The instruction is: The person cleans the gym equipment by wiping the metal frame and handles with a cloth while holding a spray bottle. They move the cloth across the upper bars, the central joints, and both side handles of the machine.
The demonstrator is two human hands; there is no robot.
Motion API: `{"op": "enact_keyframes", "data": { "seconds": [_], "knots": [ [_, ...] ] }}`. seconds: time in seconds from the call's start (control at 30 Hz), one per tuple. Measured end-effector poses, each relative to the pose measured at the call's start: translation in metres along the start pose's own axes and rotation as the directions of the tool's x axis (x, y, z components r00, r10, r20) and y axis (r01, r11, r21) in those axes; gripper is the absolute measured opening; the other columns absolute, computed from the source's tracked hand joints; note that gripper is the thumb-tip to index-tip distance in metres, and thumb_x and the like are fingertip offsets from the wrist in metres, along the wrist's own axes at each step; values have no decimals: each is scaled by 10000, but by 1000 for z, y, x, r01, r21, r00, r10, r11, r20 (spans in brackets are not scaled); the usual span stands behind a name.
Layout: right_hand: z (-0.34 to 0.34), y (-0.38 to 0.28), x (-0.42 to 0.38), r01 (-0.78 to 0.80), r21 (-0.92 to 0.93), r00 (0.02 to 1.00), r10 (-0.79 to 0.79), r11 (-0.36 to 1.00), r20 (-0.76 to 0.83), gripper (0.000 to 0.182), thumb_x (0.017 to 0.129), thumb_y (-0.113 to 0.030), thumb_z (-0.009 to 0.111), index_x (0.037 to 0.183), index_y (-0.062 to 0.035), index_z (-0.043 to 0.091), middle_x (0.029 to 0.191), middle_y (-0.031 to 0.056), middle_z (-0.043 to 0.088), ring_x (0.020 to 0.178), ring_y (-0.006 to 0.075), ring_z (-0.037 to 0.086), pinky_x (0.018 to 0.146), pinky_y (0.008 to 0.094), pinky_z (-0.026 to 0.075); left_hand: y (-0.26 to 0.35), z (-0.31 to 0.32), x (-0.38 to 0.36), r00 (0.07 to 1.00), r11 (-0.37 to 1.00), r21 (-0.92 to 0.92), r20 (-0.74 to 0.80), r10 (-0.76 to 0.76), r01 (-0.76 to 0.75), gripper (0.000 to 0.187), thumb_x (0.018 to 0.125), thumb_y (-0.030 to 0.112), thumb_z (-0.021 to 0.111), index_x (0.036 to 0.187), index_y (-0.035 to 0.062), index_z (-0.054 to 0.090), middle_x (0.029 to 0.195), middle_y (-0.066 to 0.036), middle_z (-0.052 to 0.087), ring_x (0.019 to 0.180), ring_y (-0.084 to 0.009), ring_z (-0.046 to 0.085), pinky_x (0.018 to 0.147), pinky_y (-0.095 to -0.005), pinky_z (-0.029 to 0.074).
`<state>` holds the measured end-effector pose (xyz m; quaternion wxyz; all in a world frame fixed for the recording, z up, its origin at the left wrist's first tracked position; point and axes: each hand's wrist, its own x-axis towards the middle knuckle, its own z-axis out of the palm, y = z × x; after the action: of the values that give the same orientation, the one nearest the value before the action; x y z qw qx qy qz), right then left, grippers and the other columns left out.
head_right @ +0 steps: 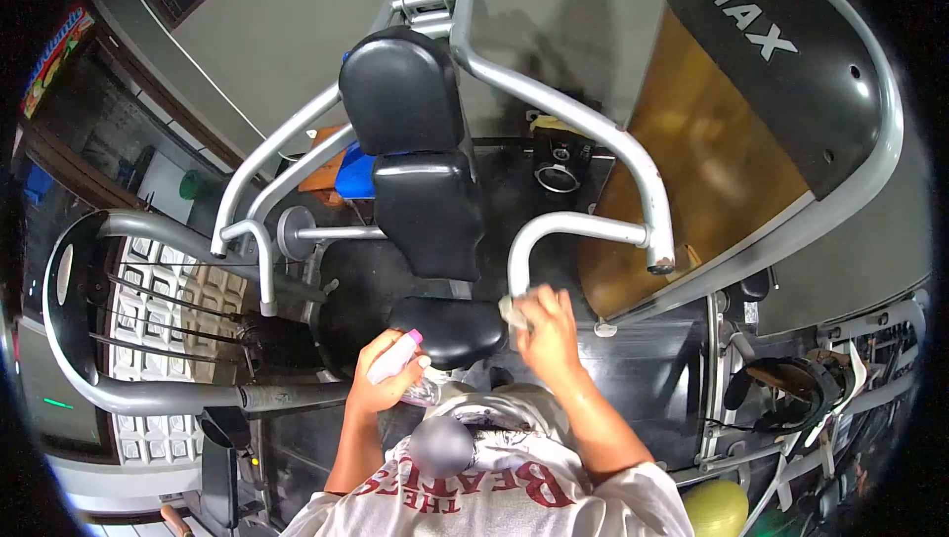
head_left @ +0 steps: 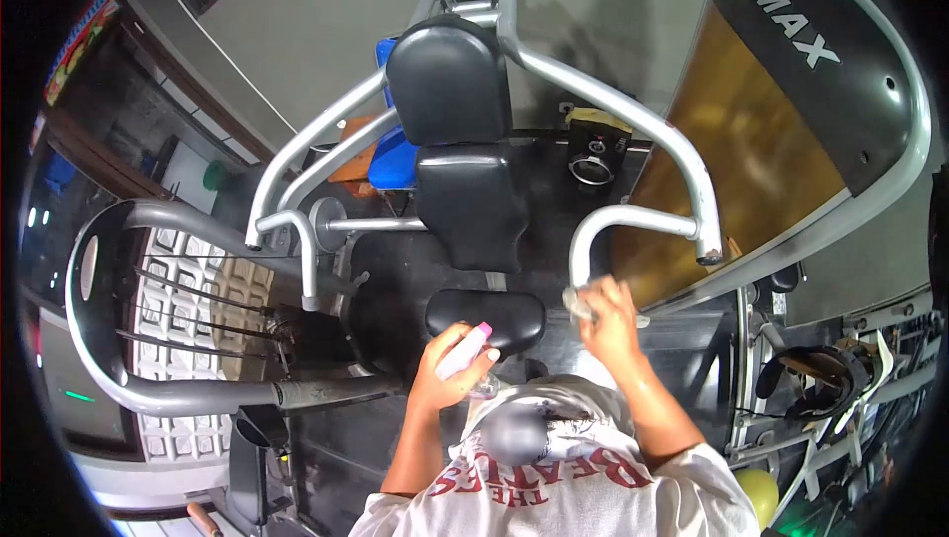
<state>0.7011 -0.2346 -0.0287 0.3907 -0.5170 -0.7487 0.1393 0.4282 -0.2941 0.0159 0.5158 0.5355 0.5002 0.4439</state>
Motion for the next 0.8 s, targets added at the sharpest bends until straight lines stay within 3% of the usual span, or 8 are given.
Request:
{"op": "enact_keyframes", "data": {
  "seconds": [0.07,0.17,0.4,0.53,0.6,0.7,0.8],
  "knots": [
    [4,3,32,53,-56,992,-59,997,-109,348,687,68,671,1007,-58,724,1014,122,615,896,373,553,794,472,475,2,-9,-4,1000,1000,12,0,-21,21,195,866,67,790,980,22,639,755,-17,669,620,-66,607,561,-245,480],
    [7,0,66,-44,-8,979,41,999,-200,327,709,60,664,1013,-50,713,1023,133,615,893,385,553,800,467,484,6,-16,-13,998,999,-34,-59,-37,35,182,867,69,788,961,22,639,757,-14,670,623,-67,616,563,-245,487],
    [6,-5,-7,-89,-23,996,89,996,-27,387,664,80,646,1014,-66,721,1024,121,622,907,378,566,812,471,499,-4,-35,-51,988,994,-104,-147,-38,22,159,876,48,778,950,21,640,761,-31,672,628,-82,631,572,-247,506],
    [11,7,62,4,-82,981,-19,997,-193,355,682,96,637,1012,-26,688,1049,140,620,968,405,574,843,480,502,-7,-38,-69,991,990,-142,-130,-27,8,155,879,51,777,948,16,641,765,-33,674,629,-83,632,570,-248,504],
    [14,6,80,-96,-16,972,90,995,-219,351,688,98,635,1019,-13,668,1055,157,616,983,418,576,857,487,499,-5,-40,-69,993,991,-134,-120,8,-24,157,879,52,777,951,13,642,762,-33,672,626,-81,631,565,-246,499],
    [21,14,28,-23,-45,987,15,999,-163,374,666,90,638,1024,-14,667,1014,174,610,954,411,587,843,482,499,-7,-41,-81,991,999,-24,-125,41,-44,156,878,51,773,954,7,644,752,-29,662,618,-74,623,553,-240,482],
    [15,-9,-22,-39,-71,996,33,997,-81,376,620,109,664,963,-42,702,972,136,611,939,380,591,823,480,513,3,-39,-93,990,985,-171,-139,17,-40,140,867,-6,740,938,-19,620,804,-70,658,635,-127,649,575,-263,523]
  ]
}}
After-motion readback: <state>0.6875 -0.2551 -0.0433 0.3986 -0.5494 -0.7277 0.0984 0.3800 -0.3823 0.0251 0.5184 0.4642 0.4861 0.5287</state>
